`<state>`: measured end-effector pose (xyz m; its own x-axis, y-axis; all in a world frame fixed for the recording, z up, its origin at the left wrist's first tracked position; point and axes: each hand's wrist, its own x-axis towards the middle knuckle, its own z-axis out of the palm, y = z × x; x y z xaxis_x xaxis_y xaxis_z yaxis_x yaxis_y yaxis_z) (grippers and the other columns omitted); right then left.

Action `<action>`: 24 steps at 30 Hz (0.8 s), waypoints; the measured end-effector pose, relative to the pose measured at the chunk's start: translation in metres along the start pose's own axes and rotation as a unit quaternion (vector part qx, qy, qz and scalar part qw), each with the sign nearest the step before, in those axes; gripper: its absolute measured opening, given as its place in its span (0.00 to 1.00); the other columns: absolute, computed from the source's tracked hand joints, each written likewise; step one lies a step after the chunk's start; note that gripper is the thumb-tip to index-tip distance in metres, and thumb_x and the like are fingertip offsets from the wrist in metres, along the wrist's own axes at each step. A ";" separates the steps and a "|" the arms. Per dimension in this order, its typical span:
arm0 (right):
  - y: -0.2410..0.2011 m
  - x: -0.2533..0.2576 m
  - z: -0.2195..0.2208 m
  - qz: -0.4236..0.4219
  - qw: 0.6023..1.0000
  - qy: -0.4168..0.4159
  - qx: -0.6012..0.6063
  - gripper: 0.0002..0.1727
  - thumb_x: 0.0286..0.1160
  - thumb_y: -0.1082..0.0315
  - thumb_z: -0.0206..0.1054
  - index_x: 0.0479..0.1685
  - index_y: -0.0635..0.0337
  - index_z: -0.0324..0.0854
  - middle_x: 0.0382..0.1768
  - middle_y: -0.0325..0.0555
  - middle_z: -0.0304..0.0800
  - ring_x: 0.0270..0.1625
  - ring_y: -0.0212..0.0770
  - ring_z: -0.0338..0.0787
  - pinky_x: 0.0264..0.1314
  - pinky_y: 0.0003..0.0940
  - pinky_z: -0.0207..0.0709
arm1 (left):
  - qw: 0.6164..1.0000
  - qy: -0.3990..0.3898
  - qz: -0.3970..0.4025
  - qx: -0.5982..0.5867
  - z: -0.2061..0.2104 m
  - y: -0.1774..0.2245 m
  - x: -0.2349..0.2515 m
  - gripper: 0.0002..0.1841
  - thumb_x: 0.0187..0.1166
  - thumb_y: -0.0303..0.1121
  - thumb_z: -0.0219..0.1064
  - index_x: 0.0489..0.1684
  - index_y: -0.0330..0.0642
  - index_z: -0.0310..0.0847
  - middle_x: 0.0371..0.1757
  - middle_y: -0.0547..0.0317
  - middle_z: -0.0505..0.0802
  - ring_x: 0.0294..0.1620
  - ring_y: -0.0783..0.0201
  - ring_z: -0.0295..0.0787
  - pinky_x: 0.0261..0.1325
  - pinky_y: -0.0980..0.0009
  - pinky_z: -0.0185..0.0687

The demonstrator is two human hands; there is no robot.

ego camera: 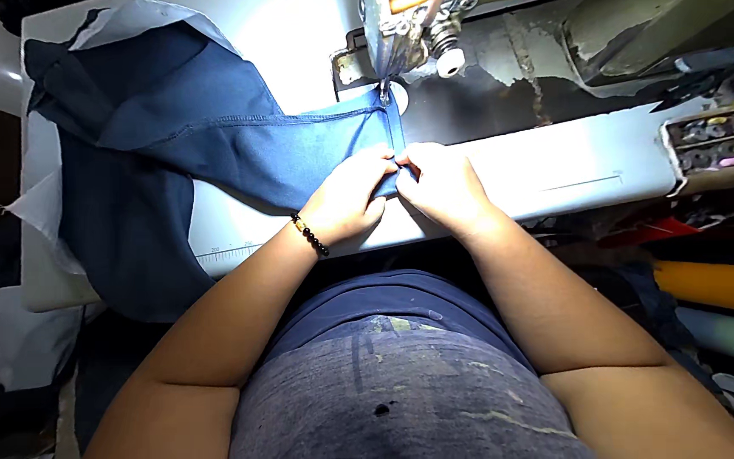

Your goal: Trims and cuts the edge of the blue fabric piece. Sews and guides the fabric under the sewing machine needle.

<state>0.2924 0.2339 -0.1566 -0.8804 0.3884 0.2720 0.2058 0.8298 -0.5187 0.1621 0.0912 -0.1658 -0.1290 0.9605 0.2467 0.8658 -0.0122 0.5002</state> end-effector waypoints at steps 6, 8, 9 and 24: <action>-0.002 0.005 -0.005 0.015 1.000 -0.026 -0.001 0.07 0.68 0.72 0.63 0.34 0.65 0.86 0.29 0.53 0.87 0.36 0.51 0.89 0.37 0.48 0.77 | 1.000 -0.008 0.015 -0.006 -0.002 -0.009 0.006 0.22 0.73 0.33 0.59 0.63 0.34 0.86 0.74 0.43 0.86 0.83 0.47 0.74 0.86 0.52 0.62; -0.005 0.012 -0.007 0.025 0.999 -0.045 -0.015 0.08 0.70 0.72 0.63 0.37 0.66 0.87 0.31 0.55 0.89 0.40 0.53 0.91 0.41 0.51 0.79 | 1.000 -0.015 0.018 0.001 -0.004 -0.014 0.012 0.22 0.73 0.34 0.58 0.63 0.35 0.86 0.75 0.43 0.85 0.83 0.47 0.74 0.85 0.51 0.61; -0.006 0.018 -0.008 0.035 0.998 -0.058 -0.021 0.09 0.71 0.72 0.63 0.39 0.67 0.88 0.34 0.56 0.90 0.42 0.55 0.91 0.43 0.52 0.80 | 1.000 -0.018 0.019 0.006 -0.006 -0.018 0.016 0.22 0.73 0.34 0.58 0.63 0.35 0.86 0.75 0.43 0.85 0.82 0.47 0.74 0.85 0.51 0.62; 0.022 0.052 0.005 0.109 0.986 0.089 0.085 0.19 0.88 0.59 0.56 0.41 0.66 0.86 0.39 0.51 0.88 0.39 0.38 0.86 0.46 0.35 0.79 | 0.991 0.094 -0.023 0.092 -0.017 -0.034 0.053 0.18 0.90 0.34 0.53 0.52 0.35 0.91 0.48 0.42 0.91 0.58 0.48 0.87 0.63 0.58 0.79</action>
<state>0.2488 0.2705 -0.1575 -0.7308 0.6274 0.2689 0.2939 0.6448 -0.7056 0.1177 0.1378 -0.1553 -0.2440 0.8897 0.3859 0.9279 0.0986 0.3595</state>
